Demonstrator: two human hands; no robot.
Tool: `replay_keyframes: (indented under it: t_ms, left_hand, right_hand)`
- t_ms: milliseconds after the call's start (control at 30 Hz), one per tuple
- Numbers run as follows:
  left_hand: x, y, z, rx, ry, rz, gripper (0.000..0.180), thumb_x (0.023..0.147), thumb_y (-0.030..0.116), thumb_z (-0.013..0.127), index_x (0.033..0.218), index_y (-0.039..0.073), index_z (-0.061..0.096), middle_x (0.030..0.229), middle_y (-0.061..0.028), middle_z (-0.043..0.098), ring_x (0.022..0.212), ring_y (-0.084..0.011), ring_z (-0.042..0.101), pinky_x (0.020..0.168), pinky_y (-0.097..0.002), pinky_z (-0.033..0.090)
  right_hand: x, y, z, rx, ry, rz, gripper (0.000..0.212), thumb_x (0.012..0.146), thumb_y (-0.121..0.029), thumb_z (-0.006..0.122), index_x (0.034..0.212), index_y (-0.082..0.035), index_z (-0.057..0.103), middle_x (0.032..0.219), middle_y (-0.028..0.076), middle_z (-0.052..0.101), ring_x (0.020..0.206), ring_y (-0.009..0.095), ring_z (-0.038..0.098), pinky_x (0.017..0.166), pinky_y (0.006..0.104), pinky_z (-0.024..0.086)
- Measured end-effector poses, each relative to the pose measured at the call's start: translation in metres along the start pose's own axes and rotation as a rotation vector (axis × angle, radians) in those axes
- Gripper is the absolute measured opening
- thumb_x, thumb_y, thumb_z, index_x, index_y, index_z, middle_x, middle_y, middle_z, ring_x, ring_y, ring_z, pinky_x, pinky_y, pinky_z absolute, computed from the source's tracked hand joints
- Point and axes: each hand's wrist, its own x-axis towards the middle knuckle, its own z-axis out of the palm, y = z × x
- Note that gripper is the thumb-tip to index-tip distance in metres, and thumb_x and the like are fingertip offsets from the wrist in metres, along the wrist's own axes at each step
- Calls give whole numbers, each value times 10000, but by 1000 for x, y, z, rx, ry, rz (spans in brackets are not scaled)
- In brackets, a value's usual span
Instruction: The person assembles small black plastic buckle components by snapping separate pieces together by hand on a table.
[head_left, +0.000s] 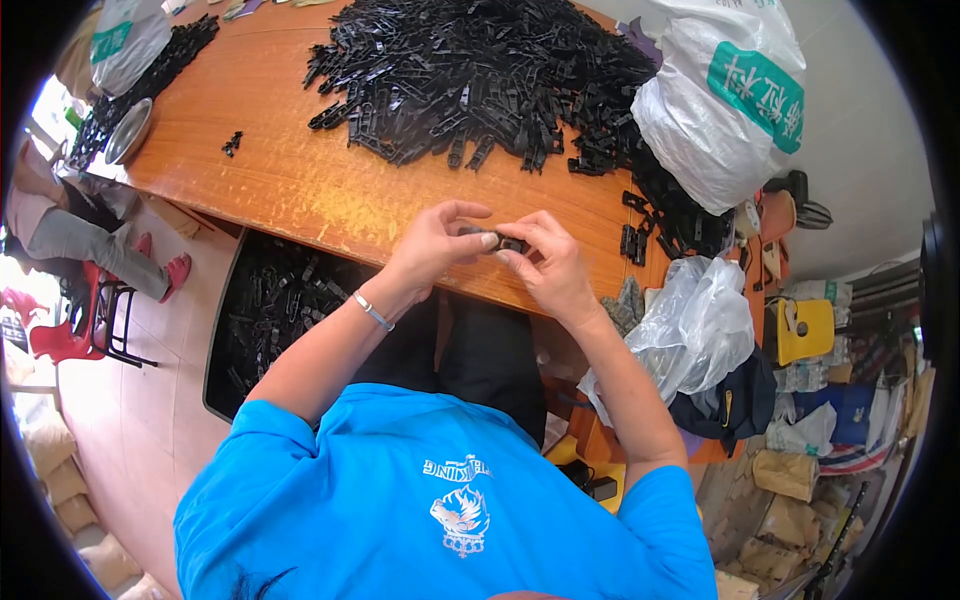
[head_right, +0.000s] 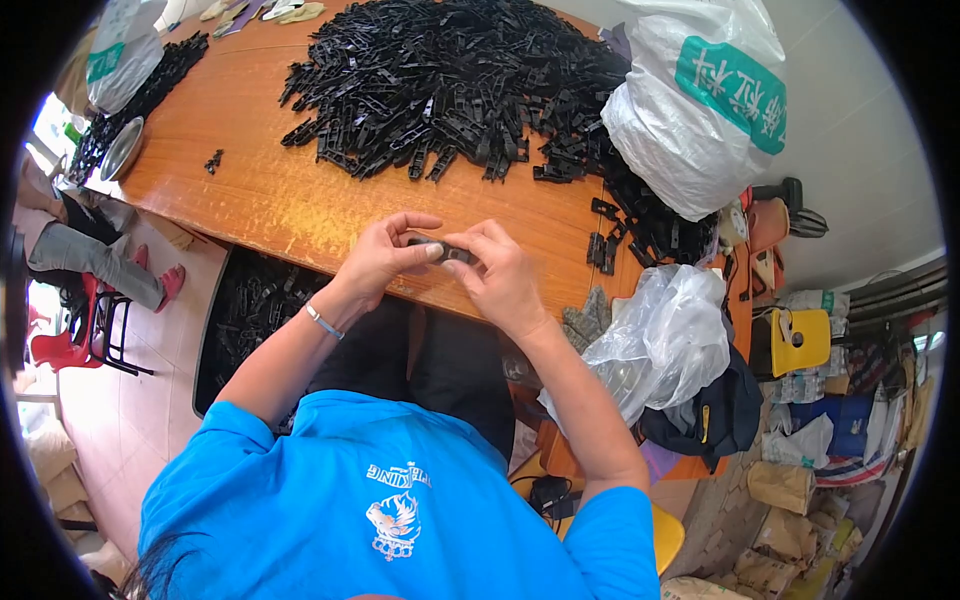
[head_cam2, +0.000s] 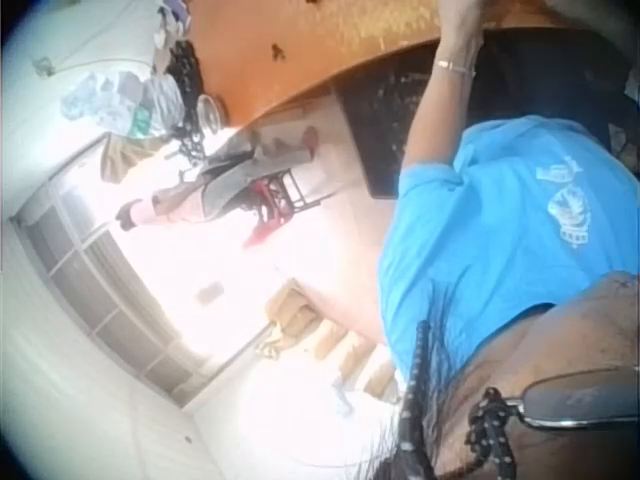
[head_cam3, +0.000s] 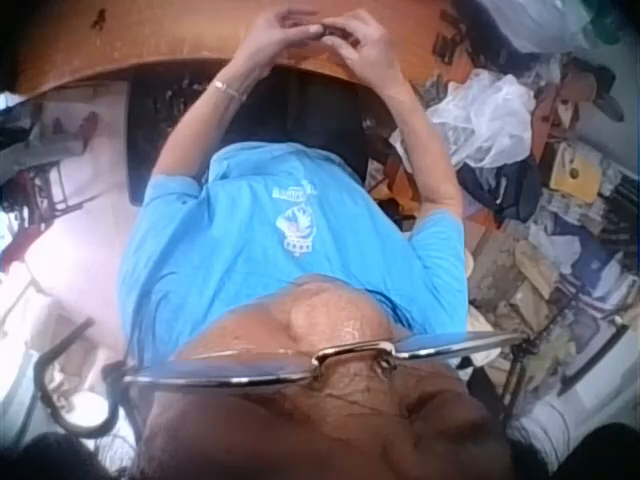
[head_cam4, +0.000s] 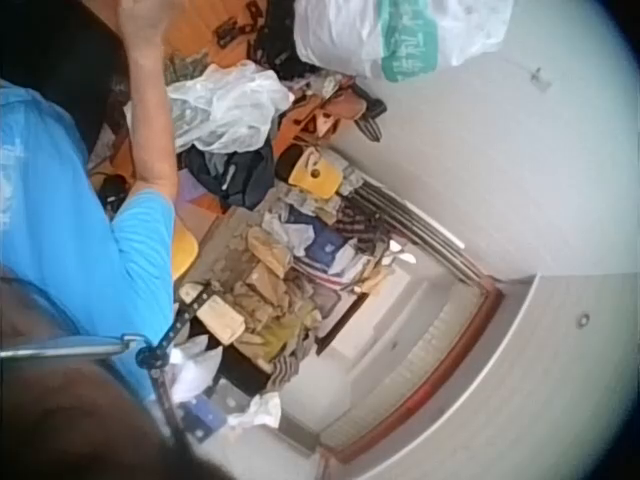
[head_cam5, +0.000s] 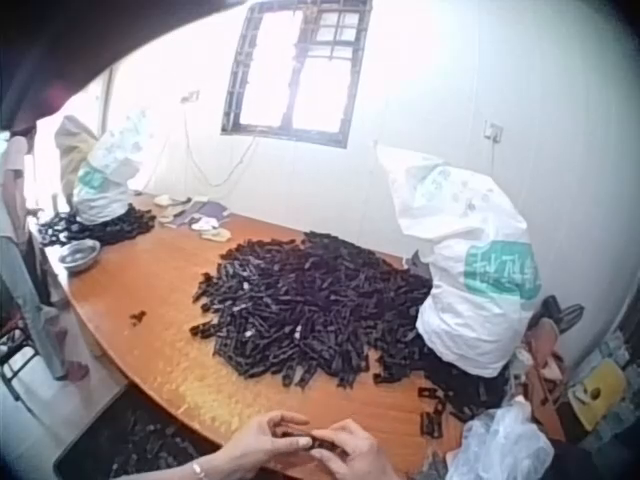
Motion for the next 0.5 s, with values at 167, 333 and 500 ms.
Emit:
replay_keyframes:
  t_ms: [167, 333, 500]
  left_hand:
    - [-10, -13, -9, -214, -91, -4, 564, 895, 104, 853, 1397, 16, 611, 1189, -90, 759, 1063, -137, 716, 925, -267, 552]
    - [-55, 17, -55, -9, -92, -53, 415, 885, 104, 847, 1258, -8, 702, 1174, -104, 757, 1061, -178, 709, 992, -316, 539]
    - [-93, 60, -145, 851, -81, 2, 216, 894, 131, 817, 1067, 22, 746, 1146, -81, 769, 1057, -171, 714, 992, -343, 548]
  right_hand:
    - [-2, 10, 13, 994, -183, 365, 311, 945, 5, 799, 1247, 44, 730, 1173, 64, 724, 1117, 154, 694, 988, 306, 568]
    - [4, 0, 42, 1005, -506, 276, 366, 928, -50, 827, 1276, 9, 727, 1279, 80, 712, 1151, 162, 679, 1034, 322, 546]
    - [34, 56, 1, 370, -162, 252, 306, 904, -88, 827, 1195, -15, 762, 1151, 94, 728, 1025, 191, 707, 927, 357, 587]
